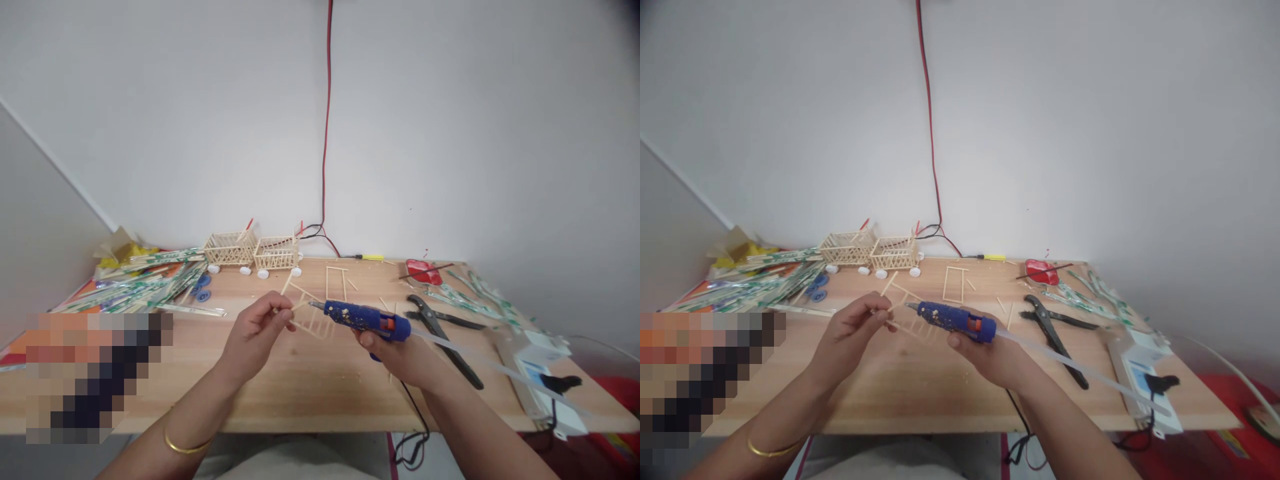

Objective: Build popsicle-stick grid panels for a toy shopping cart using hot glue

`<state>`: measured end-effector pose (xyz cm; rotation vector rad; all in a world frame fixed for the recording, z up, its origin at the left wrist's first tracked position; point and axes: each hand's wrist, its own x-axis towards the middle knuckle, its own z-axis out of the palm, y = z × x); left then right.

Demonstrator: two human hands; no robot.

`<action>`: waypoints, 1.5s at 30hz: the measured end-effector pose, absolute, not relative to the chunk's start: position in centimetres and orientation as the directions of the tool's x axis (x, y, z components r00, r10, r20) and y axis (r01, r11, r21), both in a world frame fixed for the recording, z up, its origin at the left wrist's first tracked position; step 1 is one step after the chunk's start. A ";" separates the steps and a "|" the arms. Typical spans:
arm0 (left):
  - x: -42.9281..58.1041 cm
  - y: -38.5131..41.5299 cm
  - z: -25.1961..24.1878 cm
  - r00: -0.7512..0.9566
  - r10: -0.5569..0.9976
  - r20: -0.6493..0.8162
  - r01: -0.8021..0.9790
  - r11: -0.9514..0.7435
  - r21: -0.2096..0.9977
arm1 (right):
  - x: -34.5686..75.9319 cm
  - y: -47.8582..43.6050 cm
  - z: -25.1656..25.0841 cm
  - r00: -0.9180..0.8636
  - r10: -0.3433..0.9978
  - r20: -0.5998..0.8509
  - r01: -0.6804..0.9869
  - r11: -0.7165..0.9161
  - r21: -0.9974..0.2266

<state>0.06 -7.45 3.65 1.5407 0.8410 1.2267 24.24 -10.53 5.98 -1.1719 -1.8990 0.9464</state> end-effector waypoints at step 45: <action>2.6 -9.2 3.3 0.106 0.908 0.405 0.050 -0.412 0.910 | 20.2 -9.0 6.6 -0.269 0.922 0.279 0.266 0.350 -0.898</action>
